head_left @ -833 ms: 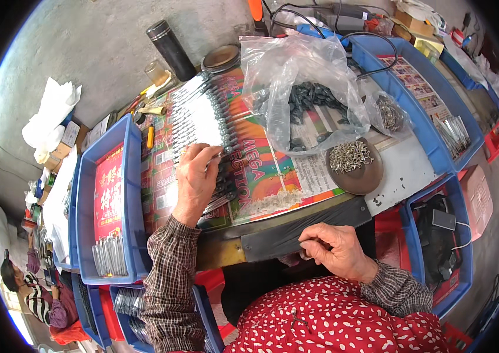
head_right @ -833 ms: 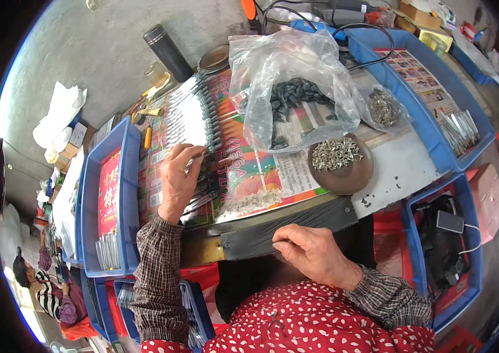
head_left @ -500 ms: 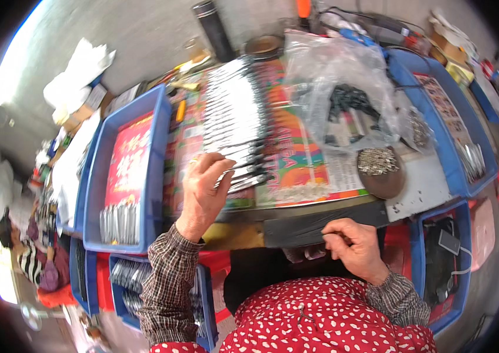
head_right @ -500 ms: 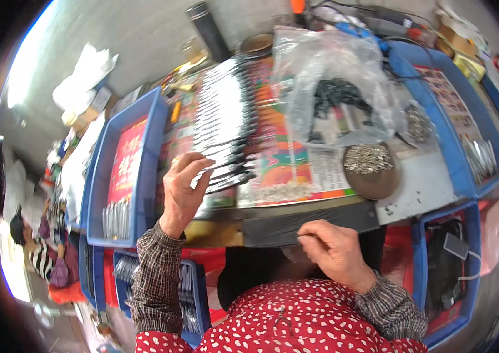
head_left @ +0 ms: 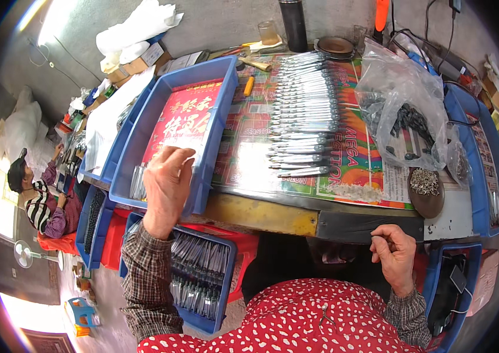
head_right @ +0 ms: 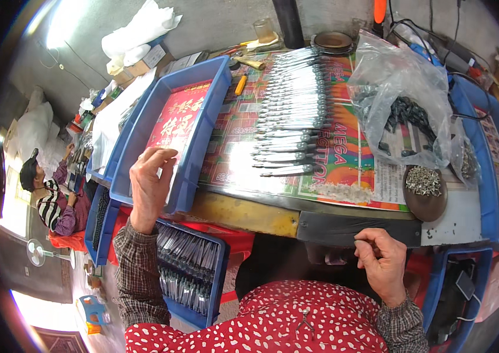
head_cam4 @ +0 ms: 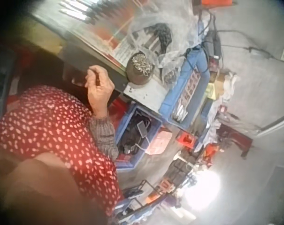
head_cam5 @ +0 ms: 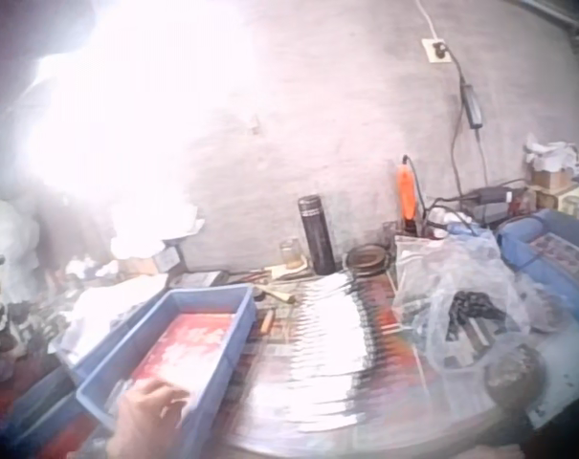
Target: The person assembles compasses by fitting plastic joints and inserting small screws into metal legs by hand, organizing the components on the table and placing items into trays.
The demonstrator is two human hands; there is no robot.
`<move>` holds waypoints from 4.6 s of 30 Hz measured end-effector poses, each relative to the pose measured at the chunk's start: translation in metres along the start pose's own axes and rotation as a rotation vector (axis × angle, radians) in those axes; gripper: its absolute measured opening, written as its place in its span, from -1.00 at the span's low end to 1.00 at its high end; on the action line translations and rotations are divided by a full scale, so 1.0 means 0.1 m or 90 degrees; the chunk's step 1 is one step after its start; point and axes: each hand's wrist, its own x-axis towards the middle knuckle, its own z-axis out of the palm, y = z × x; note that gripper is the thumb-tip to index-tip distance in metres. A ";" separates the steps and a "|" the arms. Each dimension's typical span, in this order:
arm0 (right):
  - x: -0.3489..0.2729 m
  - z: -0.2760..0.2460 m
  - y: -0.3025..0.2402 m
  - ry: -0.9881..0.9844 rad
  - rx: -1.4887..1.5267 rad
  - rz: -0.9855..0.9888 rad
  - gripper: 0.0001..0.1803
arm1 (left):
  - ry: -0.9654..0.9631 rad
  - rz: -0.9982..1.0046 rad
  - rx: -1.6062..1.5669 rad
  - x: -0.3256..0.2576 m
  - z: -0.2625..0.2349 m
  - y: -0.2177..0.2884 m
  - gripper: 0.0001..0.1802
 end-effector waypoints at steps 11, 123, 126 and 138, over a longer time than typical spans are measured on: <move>-0.01 0.02 -0.08 0.003 -0.032 -0.006 -0.93 | -0.234 -0.014 0.109 -0.10 0.13 -0.56 -0.74; 0.37 -3.56 0.21 0.429 -0.940 0.161 -0.85 | -0.086 -0.195 -0.550 -0.70 0.41 0.68 -0.96; 0.31 -3.28 -0.04 0.441 -0.879 0.028 -0.89 | -0.157 -0.230 -0.585 -0.69 0.36 0.78 -0.96; -0.05 -1.64 -0.76 0.147 -0.357 -0.019 -0.89 | -0.287 -0.243 -0.733 -0.56 0.37 1.58 -0.90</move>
